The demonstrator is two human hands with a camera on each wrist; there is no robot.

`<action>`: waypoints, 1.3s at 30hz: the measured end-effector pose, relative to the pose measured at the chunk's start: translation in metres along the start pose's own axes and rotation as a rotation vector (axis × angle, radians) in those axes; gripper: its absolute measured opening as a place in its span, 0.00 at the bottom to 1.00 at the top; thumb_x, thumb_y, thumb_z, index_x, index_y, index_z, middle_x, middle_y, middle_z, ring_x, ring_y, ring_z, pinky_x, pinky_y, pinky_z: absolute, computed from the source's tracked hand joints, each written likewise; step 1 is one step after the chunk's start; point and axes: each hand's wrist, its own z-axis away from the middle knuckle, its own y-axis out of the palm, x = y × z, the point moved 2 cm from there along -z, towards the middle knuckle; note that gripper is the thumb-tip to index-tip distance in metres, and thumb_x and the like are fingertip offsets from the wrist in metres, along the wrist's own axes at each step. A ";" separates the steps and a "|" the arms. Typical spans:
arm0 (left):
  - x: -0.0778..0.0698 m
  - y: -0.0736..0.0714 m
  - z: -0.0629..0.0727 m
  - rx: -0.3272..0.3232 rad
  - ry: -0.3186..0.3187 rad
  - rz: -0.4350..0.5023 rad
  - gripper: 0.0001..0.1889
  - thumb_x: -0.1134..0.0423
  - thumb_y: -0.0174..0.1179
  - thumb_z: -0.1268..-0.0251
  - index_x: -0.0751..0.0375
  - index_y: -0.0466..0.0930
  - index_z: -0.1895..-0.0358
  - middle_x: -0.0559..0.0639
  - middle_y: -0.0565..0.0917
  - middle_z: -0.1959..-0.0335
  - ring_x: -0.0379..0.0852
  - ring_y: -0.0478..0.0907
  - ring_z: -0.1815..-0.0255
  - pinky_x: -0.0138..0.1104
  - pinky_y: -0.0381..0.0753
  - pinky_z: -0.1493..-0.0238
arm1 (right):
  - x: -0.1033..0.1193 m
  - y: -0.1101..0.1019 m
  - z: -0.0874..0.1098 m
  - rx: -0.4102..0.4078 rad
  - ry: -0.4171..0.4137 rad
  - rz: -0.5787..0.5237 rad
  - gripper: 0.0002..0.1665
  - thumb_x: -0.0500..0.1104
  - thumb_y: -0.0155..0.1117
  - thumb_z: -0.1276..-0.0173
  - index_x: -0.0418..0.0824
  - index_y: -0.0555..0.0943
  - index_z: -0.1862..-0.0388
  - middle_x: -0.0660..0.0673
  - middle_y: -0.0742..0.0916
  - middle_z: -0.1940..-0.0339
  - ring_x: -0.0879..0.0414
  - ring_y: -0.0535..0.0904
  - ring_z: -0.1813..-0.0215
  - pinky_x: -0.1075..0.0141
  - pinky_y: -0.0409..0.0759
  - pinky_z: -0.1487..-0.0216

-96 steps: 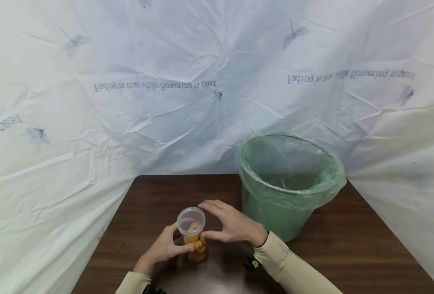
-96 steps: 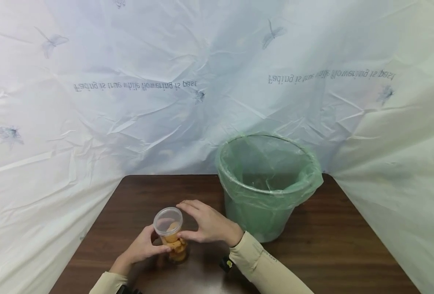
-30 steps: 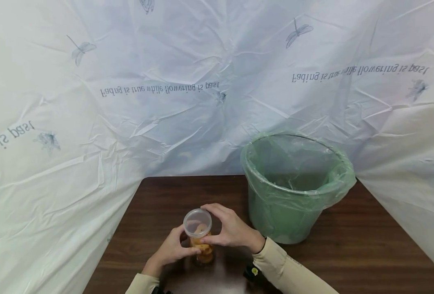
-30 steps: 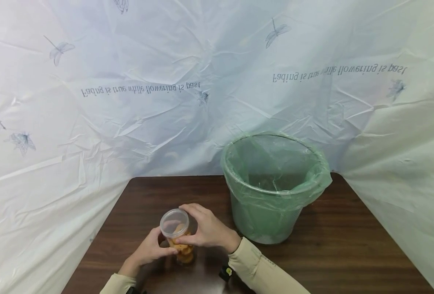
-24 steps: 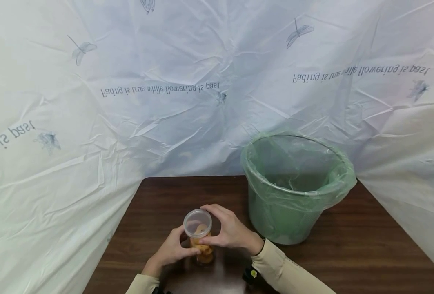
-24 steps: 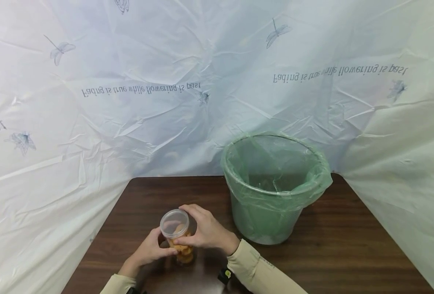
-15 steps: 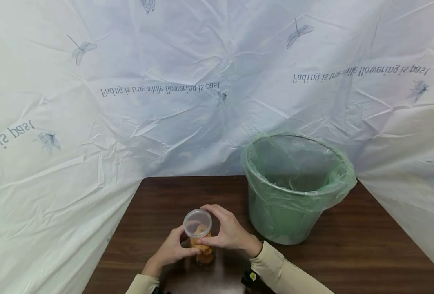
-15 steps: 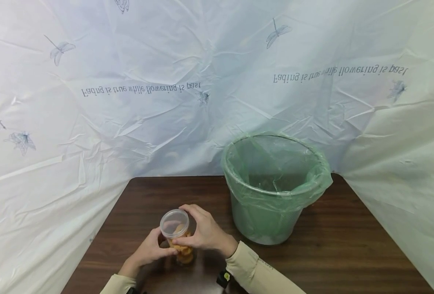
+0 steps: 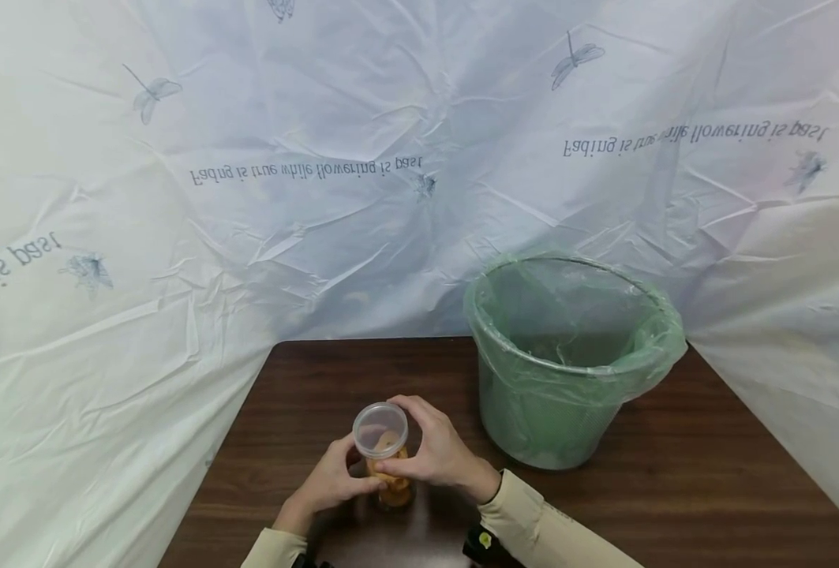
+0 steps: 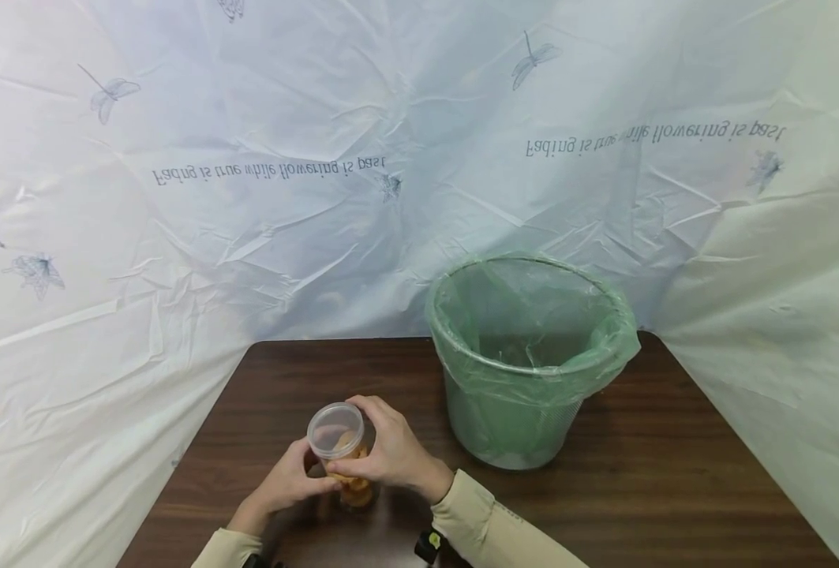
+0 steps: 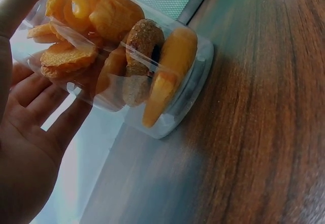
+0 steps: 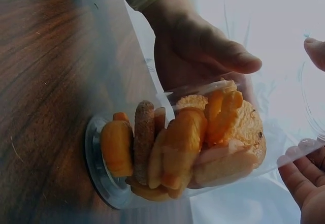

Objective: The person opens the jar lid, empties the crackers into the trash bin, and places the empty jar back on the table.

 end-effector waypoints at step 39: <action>0.000 0.002 0.001 -0.006 0.022 0.009 0.31 0.67 0.73 0.47 0.61 0.71 0.38 0.58 0.81 0.46 0.40 0.79 0.46 0.36 0.81 0.47 | 0.009 0.014 0.002 -0.141 0.126 0.001 0.38 0.58 0.76 0.47 0.47 0.74 0.41 0.48 0.82 0.50 0.55 0.80 0.51 0.63 0.80 0.53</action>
